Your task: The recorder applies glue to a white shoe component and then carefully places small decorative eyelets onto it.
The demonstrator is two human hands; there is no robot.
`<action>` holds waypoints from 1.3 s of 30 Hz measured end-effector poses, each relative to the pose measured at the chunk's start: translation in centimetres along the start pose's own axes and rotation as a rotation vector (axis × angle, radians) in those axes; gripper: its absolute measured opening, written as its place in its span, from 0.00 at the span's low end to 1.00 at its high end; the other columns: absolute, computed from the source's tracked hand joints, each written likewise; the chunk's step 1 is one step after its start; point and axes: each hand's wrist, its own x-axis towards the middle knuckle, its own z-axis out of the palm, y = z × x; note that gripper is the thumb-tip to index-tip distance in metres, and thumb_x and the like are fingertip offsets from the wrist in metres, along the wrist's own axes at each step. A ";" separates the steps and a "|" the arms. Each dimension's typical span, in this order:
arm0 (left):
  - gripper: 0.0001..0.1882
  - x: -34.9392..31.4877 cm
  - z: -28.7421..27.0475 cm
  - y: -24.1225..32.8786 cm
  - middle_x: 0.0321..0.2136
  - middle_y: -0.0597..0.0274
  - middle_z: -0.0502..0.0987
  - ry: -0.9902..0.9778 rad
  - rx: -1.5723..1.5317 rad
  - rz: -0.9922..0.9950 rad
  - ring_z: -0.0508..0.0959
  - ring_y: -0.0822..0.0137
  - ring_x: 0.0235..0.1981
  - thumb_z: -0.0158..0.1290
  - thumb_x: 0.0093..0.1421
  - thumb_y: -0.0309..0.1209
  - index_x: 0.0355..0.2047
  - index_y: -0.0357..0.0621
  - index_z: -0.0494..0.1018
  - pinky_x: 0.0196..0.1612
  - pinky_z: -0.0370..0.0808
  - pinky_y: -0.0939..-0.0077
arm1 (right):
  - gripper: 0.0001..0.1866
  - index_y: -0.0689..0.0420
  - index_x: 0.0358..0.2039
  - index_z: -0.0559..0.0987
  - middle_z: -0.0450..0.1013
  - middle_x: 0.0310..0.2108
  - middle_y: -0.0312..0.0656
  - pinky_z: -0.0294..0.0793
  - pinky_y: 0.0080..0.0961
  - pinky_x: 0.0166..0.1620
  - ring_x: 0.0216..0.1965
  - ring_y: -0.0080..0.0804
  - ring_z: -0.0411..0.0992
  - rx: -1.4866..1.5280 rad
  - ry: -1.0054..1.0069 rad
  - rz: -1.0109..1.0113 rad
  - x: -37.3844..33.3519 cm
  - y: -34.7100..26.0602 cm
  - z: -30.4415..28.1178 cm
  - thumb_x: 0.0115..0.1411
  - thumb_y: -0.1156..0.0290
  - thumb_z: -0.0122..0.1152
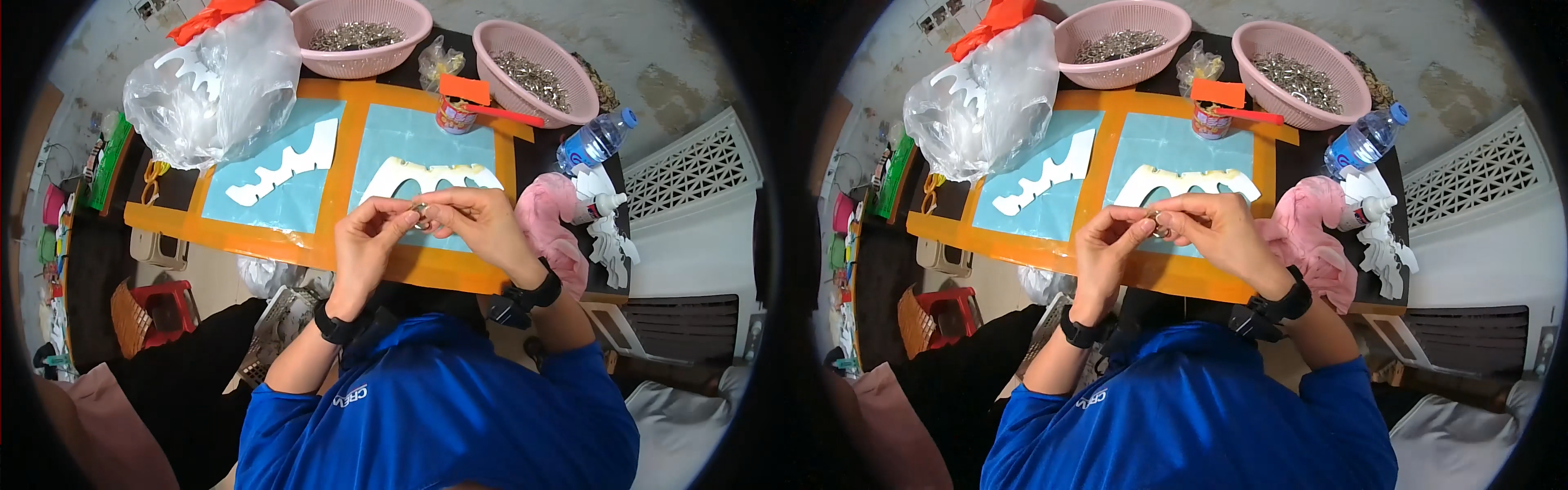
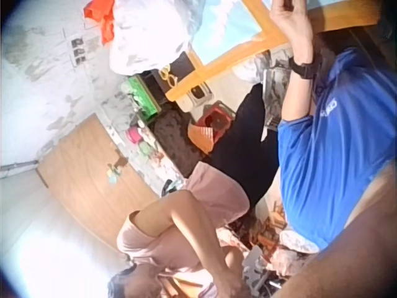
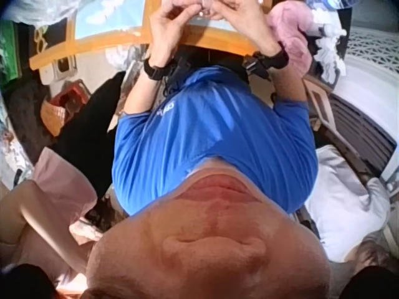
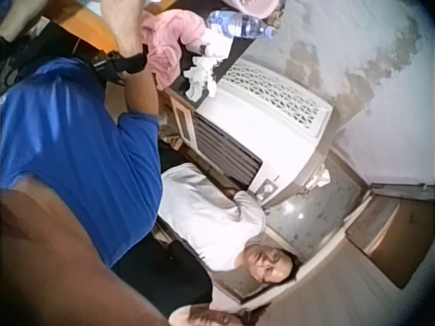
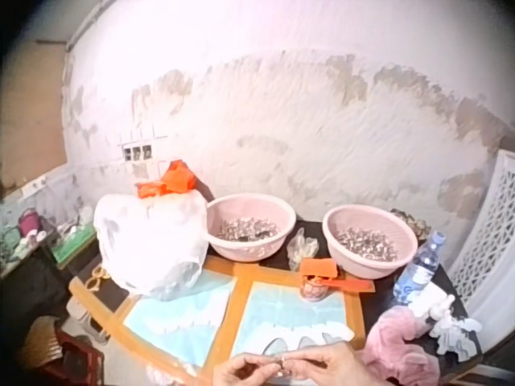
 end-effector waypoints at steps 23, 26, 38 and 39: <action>0.25 3.4 -1.2 -0.7 0.52 0.48 0.76 -0.222 1.073 0.384 0.75 0.44 0.46 0.44 0.53 0.11 0.50 0.34 0.75 0.54 0.73 0.56 | 0.09 0.62 0.33 0.84 0.77 0.24 0.32 0.67 0.15 0.23 0.22 0.15 0.69 -0.302 -0.048 0.170 12.9 3.3 -3.9 0.57 0.69 0.70; 0.25 3.5 -1.0 -0.9 0.52 0.48 0.76 -0.215 1.106 0.411 0.75 0.44 0.45 0.44 0.51 0.10 0.51 0.33 0.74 0.53 0.73 0.56 | 0.10 0.62 0.33 0.85 0.77 0.24 0.32 0.68 0.15 0.23 0.22 0.15 0.70 -0.348 -0.060 0.175 13.2 3.6 -4.4 0.57 0.68 0.71; 0.26 3.7 -1.2 -1.0 0.55 0.42 0.72 -0.253 1.123 0.415 0.73 0.43 0.48 0.47 0.48 0.12 0.51 0.27 0.72 0.56 0.72 0.57 | 0.09 0.62 0.33 0.85 0.77 0.24 0.31 0.66 0.17 0.24 0.23 0.14 0.70 -0.439 -0.086 0.087 13.7 4.8 -4.6 0.57 0.68 0.70; 0.26 3.7 -1.2 -1.0 0.56 0.43 0.72 -0.257 1.138 0.426 0.74 0.43 0.48 0.46 0.48 0.12 0.51 0.28 0.73 0.56 0.73 0.57 | 0.09 0.62 0.33 0.85 0.77 0.24 0.32 0.66 0.17 0.24 0.23 0.14 0.70 -0.443 -0.090 0.098 13.7 4.8 -4.6 0.57 0.68 0.70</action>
